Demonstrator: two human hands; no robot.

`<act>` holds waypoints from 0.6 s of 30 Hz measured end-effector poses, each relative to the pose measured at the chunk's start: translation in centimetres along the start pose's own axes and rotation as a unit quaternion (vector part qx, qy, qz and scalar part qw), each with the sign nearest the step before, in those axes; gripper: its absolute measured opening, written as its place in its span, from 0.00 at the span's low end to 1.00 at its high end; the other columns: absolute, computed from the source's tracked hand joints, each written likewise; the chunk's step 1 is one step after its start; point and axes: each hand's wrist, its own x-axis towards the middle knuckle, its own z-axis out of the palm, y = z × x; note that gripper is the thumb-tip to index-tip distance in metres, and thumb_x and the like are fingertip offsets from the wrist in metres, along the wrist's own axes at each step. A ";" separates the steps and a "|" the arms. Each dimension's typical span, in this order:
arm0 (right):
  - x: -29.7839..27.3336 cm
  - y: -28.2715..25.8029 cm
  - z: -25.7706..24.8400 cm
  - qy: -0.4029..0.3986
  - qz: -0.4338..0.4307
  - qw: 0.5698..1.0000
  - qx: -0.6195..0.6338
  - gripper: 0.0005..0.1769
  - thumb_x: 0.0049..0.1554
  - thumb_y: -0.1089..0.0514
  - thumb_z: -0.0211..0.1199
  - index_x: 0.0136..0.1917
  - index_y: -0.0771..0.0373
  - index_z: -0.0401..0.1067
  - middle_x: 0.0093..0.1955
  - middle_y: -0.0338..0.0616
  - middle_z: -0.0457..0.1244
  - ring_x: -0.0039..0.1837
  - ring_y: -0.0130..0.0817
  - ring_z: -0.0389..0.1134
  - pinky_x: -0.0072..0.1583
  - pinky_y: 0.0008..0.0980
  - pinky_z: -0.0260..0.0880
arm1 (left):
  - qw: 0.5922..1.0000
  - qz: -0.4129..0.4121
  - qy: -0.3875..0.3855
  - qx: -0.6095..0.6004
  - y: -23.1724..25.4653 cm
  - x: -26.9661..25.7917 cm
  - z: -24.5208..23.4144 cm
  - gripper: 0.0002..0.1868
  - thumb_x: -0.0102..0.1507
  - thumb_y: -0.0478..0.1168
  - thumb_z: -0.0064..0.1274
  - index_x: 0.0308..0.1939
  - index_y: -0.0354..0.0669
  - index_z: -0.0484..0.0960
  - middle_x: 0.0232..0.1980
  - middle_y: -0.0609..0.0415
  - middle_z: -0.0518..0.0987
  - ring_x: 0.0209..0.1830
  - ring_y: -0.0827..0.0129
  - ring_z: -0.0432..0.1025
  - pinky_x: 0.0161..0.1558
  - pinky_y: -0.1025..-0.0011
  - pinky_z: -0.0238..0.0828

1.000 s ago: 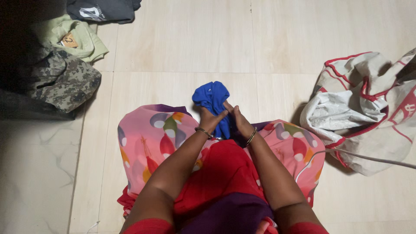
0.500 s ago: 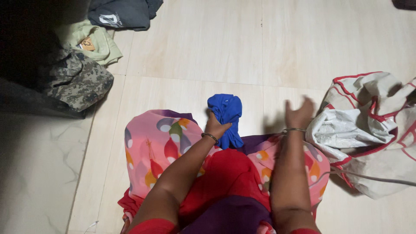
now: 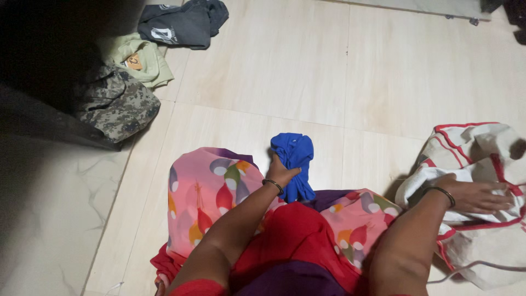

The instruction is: The person folds a blue long-sleeved shirt on the floor, then places it into a white bag. They then pick up a camouflage-patterned shirt and begin to fold it.

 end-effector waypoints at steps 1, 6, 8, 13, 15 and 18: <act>0.4 0.5 -0.2 -0.006 0.007 1.000 -0.002 0.60 0.46 0.45 0.72 0.84 0.63 0.47 0.85 0.67 0.40 0.86 0.65 0.37 0.81 0.61 0.41 | 1.000 -0.005 0.004 0.006 0.0 0.0 0.0 0.54 0.48 0.48 0.71 0.71 0.32 0.57 0.64 0.38 0.75 0.64 0.52 0.72 0.65 0.64 0.67; 0.3 0.0 -0.6 -0.212 -0.006 0.975 -0.062 0.62 0.51 0.21 0.66 0.81 0.64 0.55 0.86 0.71 0.39 0.87 0.66 0.35 0.80 0.65 0.39 | 0.999 -0.012 -0.013 -0.027 0.3 0.3 0.2 0.54 0.48 0.49 0.69 0.71 0.32 0.57 0.64 0.38 0.76 0.63 0.52 0.73 0.64 0.64 0.69; -2.0 -1.9 0.2 -0.267 -0.064 0.960 -0.052 0.68 0.45 0.15 0.62 0.82 0.57 0.45 0.83 0.70 0.35 0.85 0.65 0.31 0.75 0.71 0.37 | 0.999 -0.031 -0.031 -0.004 0.5 0.3 0.3 0.53 0.48 0.49 0.70 0.69 0.31 0.58 0.64 0.37 0.75 0.64 0.52 0.73 0.65 0.64 0.69; -7.7 -4.3 1.7 -0.379 -0.148 0.906 -0.114 0.68 0.46 0.32 0.71 0.86 0.47 0.33 0.81 0.70 0.40 0.80 0.64 0.44 0.69 0.67 0.55 | 1.000 -0.010 -0.017 0.011 0.5 0.2 0.4 0.53 0.47 0.49 0.70 0.68 0.32 0.59 0.62 0.38 0.76 0.62 0.51 0.73 0.63 0.64 0.69; -8.1 -4.4 1.7 -0.347 -0.162 0.916 -0.122 0.63 0.52 0.40 0.69 0.87 0.52 0.35 0.78 0.70 0.50 0.75 0.63 0.56 0.65 0.61 0.65 | 0.999 -0.019 -0.013 0.023 0.5 0.0 0.2 0.52 0.47 0.50 0.70 0.67 0.32 0.60 0.61 0.38 0.77 0.62 0.51 0.74 0.63 0.63 0.69; -7.0 -4.2 1.2 -0.302 -0.196 0.928 -0.093 0.54 0.55 0.47 0.68 0.85 0.67 0.45 0.68 0.66 0.64 0.67 0.59 0.68 0.60 0.52 0.72 | 1.000 -0.005 0.029 0.008 0.4 -0.4 -0.3 0.50 0.46 0.49 0.72 0.65 0.32 0.63 0.60 0.38 0.77 0.61 0.50 0.74 0.62 0.62 0.69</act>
